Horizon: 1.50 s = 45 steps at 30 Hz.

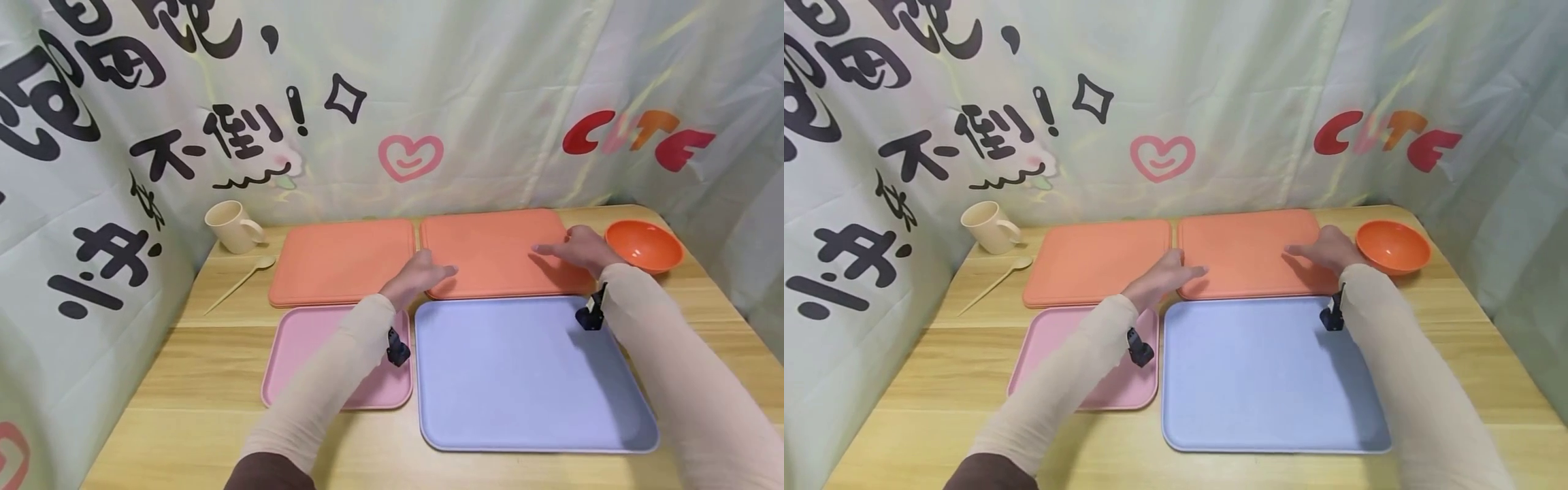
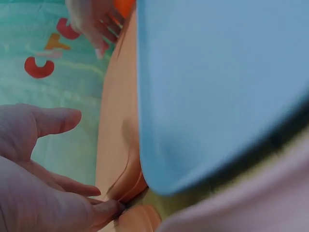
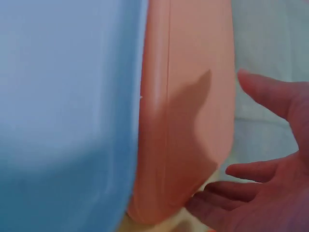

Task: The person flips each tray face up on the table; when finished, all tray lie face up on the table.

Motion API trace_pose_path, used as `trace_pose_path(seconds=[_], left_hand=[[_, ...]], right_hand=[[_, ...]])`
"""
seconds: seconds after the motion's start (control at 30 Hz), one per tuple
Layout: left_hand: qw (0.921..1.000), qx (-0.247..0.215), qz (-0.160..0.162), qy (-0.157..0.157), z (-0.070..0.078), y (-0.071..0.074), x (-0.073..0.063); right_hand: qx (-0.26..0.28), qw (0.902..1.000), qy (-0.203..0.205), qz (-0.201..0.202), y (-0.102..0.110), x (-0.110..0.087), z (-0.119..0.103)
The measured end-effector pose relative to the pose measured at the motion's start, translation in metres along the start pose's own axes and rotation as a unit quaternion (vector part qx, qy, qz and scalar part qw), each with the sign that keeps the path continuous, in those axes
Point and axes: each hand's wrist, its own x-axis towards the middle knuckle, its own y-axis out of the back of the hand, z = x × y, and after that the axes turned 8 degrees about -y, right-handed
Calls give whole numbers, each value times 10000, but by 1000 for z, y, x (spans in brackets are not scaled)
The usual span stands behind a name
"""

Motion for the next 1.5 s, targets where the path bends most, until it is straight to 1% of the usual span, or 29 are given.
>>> trace_pose_path(seconds=[0.13, 0.2, 0.27, 0.33, 0.43, 0.6, 0.7, 0.8, 0.9, 0.97, 1.1, 1.17, 1.33, 1.4, 1.5], left_hand=[[9983, -564, 151, 35, 2, -3, 6], [9975, -671, 238, 42, 3, -4, 9], [9970, -685, 354, 91, 4, -4, 11], [9961, -714, 506, 129, 5, -4, 14], [9928, -920, 752, 158, 6, -4, 18], [9855, -1325, 1052, 117, 6, -2, 23], [9827, -1438, 1157, 141, 5, -1, 24], [9800, -1564, 1210, 200, 6, 1, 24], [9766, -1708, 1284, 255, 8, 4, 23], [9732, -1814, 1389, 282, 9, 5, 24], [9667, -1987, 1592, 263, 12, 9, 24], [9642, -2073, 1636, 236, 14, 10, 23], [9576, -2324, 1702, 44, 19, 16, 20], [9523, -2502, 1745, -25, 21, 19, 17], [9437, -2834, 1697, -165, 23, 23, 14]], right_hand=[[486, 9985, -228, 141, -2, 6, 2], [617, 9973, -302, 245, -3, 6, 2], [865, 9952, -345, 314, -5, 7, 2], [1122, 9922, -385, 394, -8, 7, 1], [1468, 9868, -479, 481, -12, 8, -1], [1944, 9759, -804, 576, -12, 9, -2], [2193, 9701, -869, 571, -11, 8, -1], [2427, 9648, -893, 486, -8, 5, -2], [2801, 9539, -1006, 384, -6, 2, -4], [3023, 9460, -1111, 374, -4, 1, -6], [3443, 9300, -1191, 493, 0, 2, -12], [3627, 9225, -1195, 572, 2, 1, -15], [3897, 9104, -1257, 597, 9, -5, -23], [3983, 9071, -1247, 545, 11, -9, -26], [4181, 8993, -1181, 500, 14, -14, -30]])
